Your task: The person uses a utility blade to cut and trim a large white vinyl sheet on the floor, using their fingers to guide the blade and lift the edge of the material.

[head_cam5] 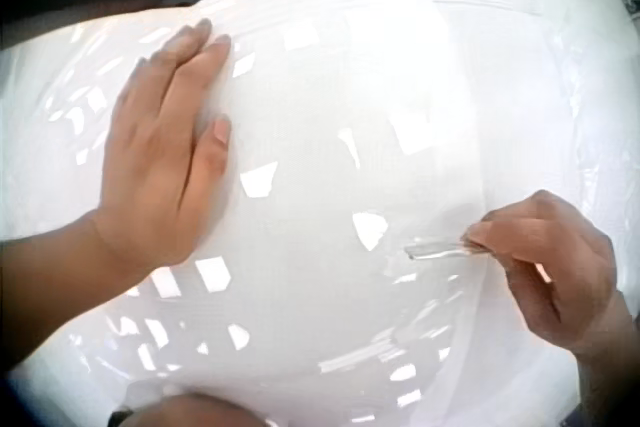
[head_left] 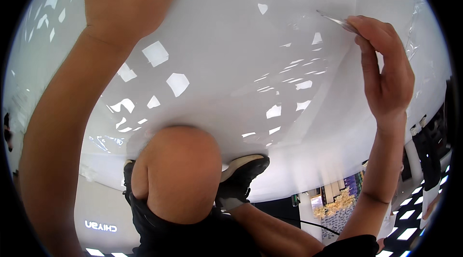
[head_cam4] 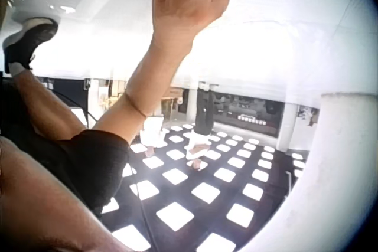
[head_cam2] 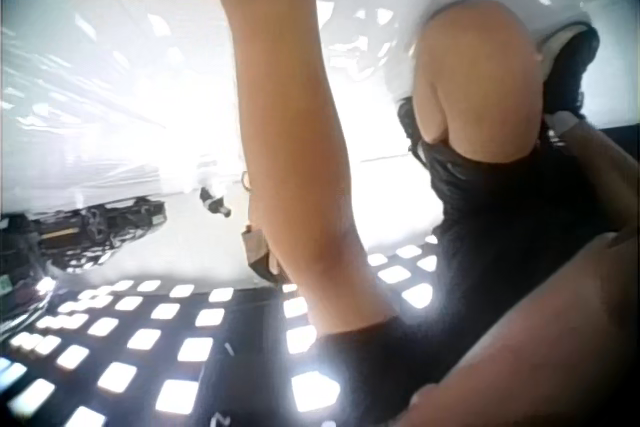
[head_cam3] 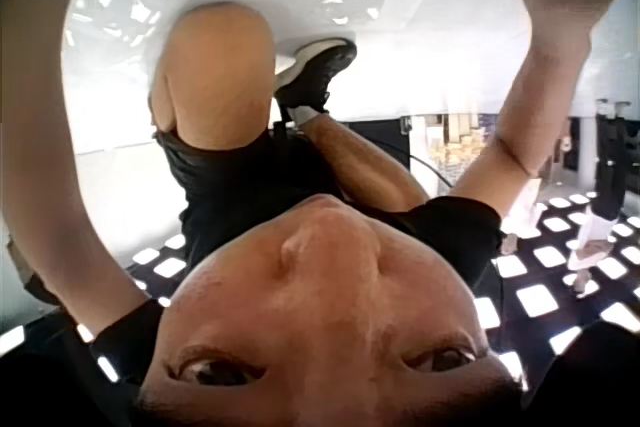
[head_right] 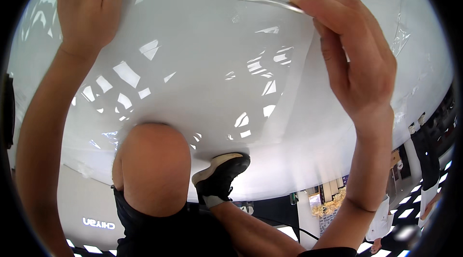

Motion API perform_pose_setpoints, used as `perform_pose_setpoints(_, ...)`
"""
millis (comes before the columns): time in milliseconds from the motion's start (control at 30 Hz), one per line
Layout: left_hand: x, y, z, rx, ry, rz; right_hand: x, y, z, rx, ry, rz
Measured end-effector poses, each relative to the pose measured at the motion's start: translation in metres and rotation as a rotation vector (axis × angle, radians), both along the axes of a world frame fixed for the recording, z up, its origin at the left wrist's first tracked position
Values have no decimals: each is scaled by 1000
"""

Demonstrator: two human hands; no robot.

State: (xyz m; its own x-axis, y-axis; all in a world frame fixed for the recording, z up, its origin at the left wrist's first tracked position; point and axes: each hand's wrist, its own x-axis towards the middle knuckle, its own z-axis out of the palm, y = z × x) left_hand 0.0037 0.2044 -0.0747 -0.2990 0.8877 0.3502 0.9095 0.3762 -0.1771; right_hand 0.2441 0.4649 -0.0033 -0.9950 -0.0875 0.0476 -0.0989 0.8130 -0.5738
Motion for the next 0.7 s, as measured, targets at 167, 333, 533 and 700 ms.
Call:
perform_pose_setpoints(167,-46,18,28,32,-111,53,-70,-20,10,176,194,86)
perform_pose_setpoints(333,-43,23,39,29,-202,80,-86,-22,-1,316,331,165)
perform_pose_setpoints(533,-50,21,32,74,-203,80,-77,-43,-4,-96,-29,-177)
perform_pose_setpoints(700,-48,18,33,78,-254,89,-71,-85,36,-924,-655,-700)
